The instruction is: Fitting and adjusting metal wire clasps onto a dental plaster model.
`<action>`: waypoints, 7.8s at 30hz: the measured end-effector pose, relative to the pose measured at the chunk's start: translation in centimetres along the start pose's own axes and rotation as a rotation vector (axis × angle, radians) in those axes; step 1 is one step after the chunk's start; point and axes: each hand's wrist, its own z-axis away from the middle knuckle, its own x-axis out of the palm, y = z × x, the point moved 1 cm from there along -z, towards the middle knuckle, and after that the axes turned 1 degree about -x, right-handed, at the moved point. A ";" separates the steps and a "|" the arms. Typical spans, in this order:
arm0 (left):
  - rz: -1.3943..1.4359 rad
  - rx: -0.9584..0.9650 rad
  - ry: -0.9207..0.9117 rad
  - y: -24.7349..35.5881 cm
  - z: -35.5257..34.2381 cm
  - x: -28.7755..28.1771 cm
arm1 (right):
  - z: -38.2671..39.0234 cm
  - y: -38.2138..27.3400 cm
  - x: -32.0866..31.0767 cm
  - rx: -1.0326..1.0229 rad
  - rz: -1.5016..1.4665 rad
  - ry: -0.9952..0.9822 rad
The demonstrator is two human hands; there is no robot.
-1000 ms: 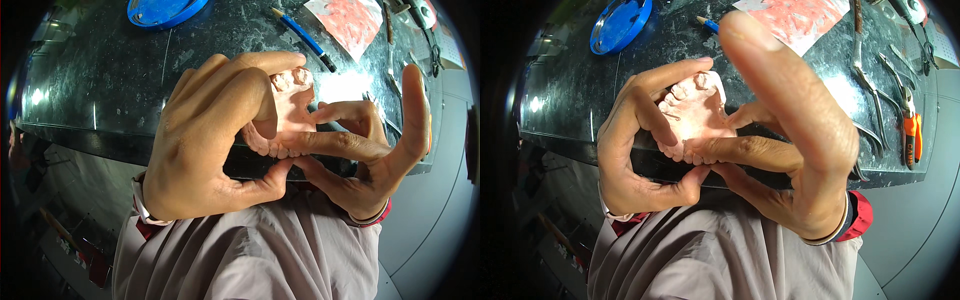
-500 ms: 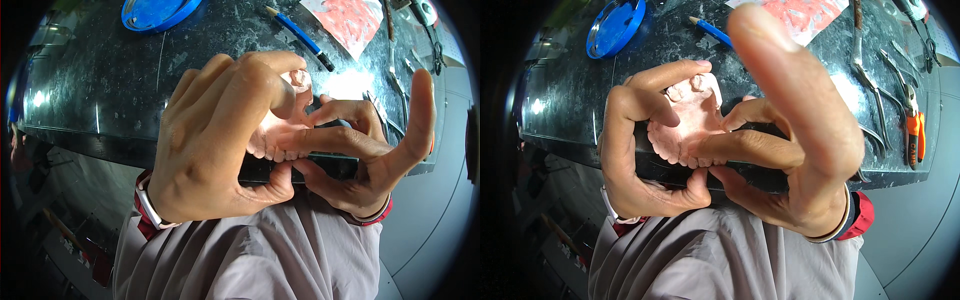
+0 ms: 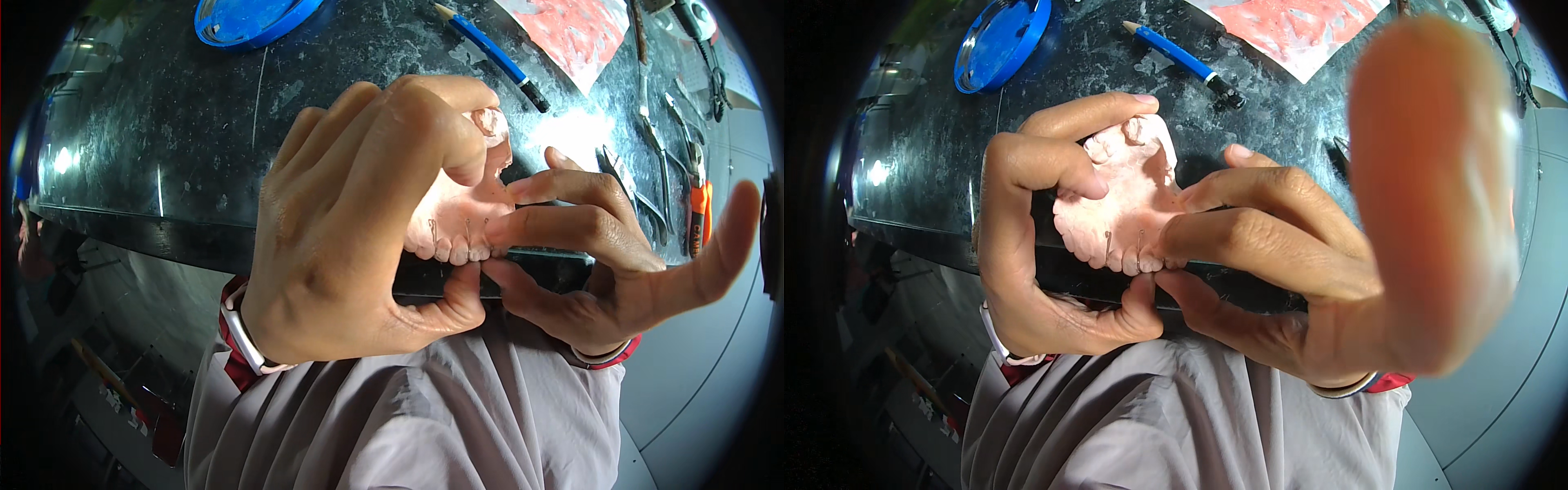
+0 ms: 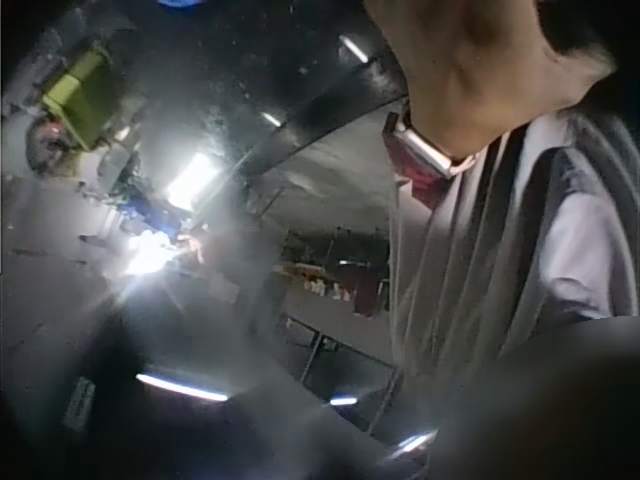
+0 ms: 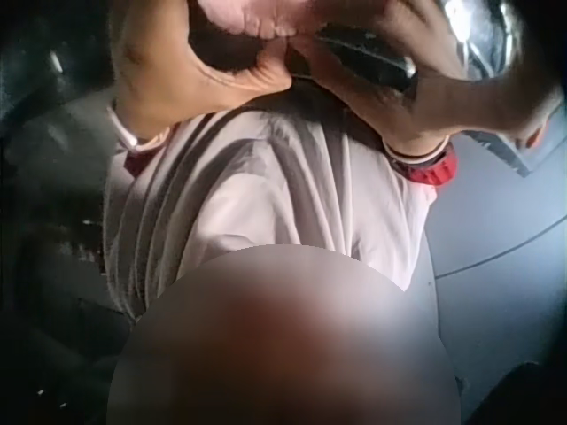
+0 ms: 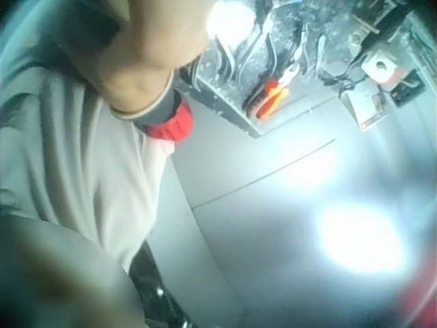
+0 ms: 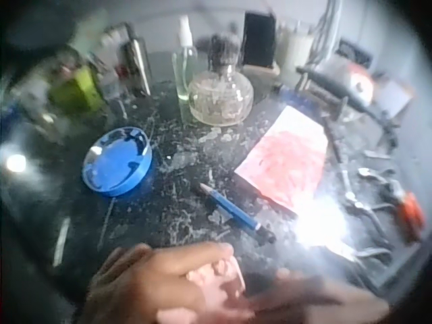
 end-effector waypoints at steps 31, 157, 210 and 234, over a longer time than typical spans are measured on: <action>0.950 0.121 0.381 1.8 0.0 1.7 | 1.5 -2.1 -0.3 -0.142 -0.083 0.416; 2.136 -0.397 0.141 4.5 1.4 3.1 | -1.8 -1.9 4.9 -0.072 0.418 0.883; 0.140 0.038 0.206 -0.1 0.6 1.2 | 1.8 1.9 0.2 0.074 -0.053 -0.055; 0.072 0.035 0.310 -0.1 0.7 2.3 | 2.0 1.4 2.3 0.046 -0.248 0.217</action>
